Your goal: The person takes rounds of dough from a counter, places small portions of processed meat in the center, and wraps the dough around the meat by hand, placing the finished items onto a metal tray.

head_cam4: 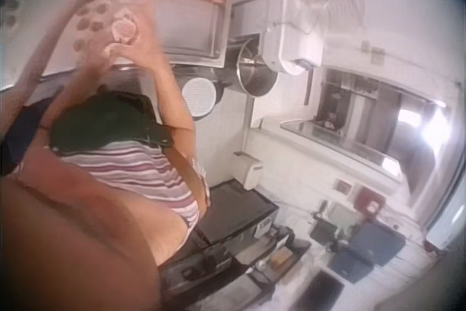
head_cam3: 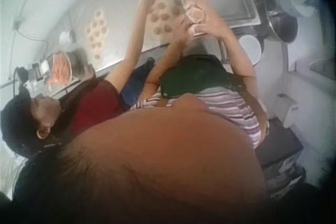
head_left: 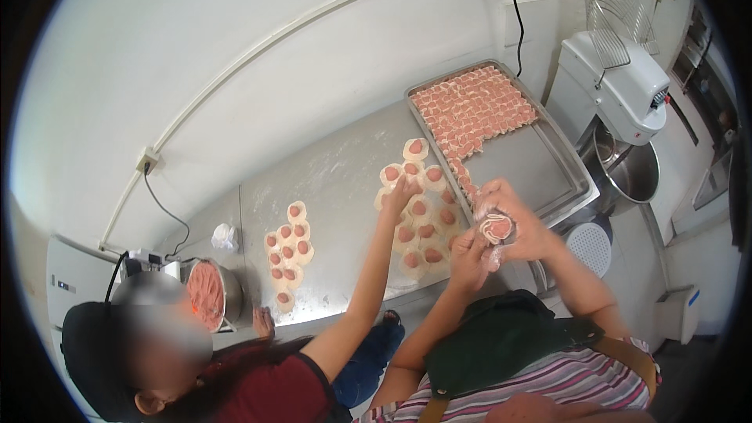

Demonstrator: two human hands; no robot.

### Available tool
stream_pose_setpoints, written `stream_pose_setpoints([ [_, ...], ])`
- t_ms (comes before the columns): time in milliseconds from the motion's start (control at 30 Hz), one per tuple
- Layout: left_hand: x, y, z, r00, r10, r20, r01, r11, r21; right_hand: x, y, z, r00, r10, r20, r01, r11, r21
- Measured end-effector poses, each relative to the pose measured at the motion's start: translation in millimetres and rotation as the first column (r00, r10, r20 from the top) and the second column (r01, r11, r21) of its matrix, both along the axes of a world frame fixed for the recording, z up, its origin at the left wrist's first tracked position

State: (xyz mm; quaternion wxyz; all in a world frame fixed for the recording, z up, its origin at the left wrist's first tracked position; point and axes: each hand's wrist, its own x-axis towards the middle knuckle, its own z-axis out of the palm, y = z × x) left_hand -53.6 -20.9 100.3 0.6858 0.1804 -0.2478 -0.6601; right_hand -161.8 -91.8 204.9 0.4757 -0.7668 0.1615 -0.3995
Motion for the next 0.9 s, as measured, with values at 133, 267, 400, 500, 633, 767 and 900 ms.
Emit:
stream_pose_setpoints([
  [133, 6, -22, -7, 0.998, -0.064, 0.0, 0.064, 0.989, 0.136, -27, -31, 16, 0.926, 0.091, -0.367, -0.066, 0.995, 0.081],
  [267, 2, -53, -40, 0.995, -0.095, -0.011, 0.094, 0.948, 0.303, -63, -94, -66, 0.886, -0.079, -0.457, 0.175, 0.97, 0.172],
  [400, 3, -74, -55, 0.997, 0.044, 0.064, -0.068, 0.895, 0.441, -72, -183, -201, 0.732, -0.507, -0.455, 0.584, 0.811, 0.037],
  [500, 4, -89, -56, 0.987, 0.121, 0.106, -0.158, 0.862, 0.481, -21, -242, -270, 0.593, -0.682, -0.428, 0.659, 0.717, -0.229],
  [633, 2, -88, -58, 0.94, 0.218, 0.264, -0.331, 0.776, 0.537, 2, -254, -273, 0.63, -0.664, -0.402, 0.686, 0.719, -0.114],
  [767, 2, -68, -80, 0.908, 0.338, 0.247, -0.417, 0.682, 0.6, -2, -254, -270, 0.664, -0.619, -0.42, 0.685, 0.729, 0.008],
  [900, 0, -58, -75, 0.882, 0.343, 0.324, -0.472, 0.646, 0.601, 5, -258, -286, 0.744, -0.573, -0.344, 0.66, 0.709, 0.249],
])
